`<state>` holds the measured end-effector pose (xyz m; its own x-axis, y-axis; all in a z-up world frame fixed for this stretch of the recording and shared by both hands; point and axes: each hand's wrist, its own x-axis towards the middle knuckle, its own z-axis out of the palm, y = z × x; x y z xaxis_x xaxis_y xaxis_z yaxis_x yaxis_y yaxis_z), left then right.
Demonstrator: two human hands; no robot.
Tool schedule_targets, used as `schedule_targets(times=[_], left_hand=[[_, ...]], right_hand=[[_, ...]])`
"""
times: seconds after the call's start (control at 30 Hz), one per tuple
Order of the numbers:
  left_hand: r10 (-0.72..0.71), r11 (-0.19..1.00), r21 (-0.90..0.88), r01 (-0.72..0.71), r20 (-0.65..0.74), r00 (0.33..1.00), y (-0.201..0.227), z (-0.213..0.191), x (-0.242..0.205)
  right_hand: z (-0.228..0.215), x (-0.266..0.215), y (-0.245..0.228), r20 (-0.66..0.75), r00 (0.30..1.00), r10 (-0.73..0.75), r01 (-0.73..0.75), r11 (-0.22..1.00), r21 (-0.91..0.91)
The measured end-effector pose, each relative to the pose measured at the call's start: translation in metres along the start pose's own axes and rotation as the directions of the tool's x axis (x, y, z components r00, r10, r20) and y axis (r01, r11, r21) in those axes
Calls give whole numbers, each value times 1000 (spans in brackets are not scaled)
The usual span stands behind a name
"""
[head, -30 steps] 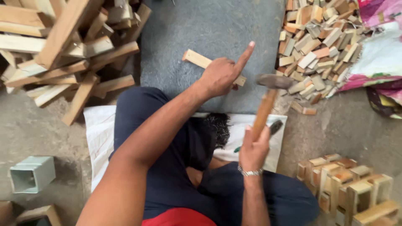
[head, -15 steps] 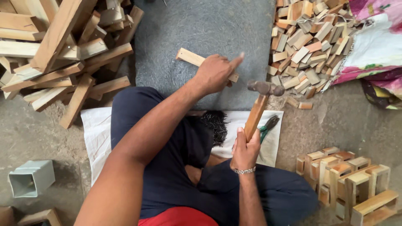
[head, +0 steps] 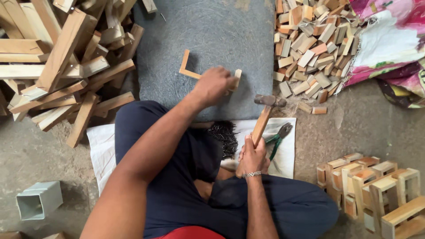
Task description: The person assembles small wooden frames by joining two pieces of wood with nails. Using a hammer, the person drives nails into the wood to secure the joints. The finished frames are placed in a stack nearby.
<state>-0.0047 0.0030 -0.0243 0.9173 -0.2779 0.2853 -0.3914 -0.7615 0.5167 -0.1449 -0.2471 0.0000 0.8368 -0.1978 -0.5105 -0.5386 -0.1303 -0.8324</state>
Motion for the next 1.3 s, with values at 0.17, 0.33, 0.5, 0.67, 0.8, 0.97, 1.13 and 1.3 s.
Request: schedule_targets(times=[0.17,0.33,0.5,0.67,0.8,0.97,1.13,1.3], left_hand=[[-489,852,-19,523,-384,783,-38,-29,-15],[-740,668,-58,742,-162,653,-52,-38,-18],[-708,705,-270,656,-318,631,-37,-43,-15],[-700,703,-306,642,-136,701,-24,-49,-29],[-545,836,-218,503,-234,805,-24,-51,-35],[-493,861,-183,474,-72,867,-39,-71,-44],[-500,848,-177,500,49,865,-37,-90,-46],[-335,934,18,357,-305,891,-49,-127,-65]], right_hand=[[-3,3,5,53,997,62,-68,992,105],[0,11,0,110,981,159,-180,960,213],[-3,16,-2,126,977,173,-199,951,237],[-3,12,4,97,981,168,-185,959,214],[-1,13,3,60,985,159,-167,973,162],[3,15,9,27,991,132,-135,985,106],[9,26,13,44,996,77,-79,996,51],[19,44,12,34,998,50,-50,999,10]])
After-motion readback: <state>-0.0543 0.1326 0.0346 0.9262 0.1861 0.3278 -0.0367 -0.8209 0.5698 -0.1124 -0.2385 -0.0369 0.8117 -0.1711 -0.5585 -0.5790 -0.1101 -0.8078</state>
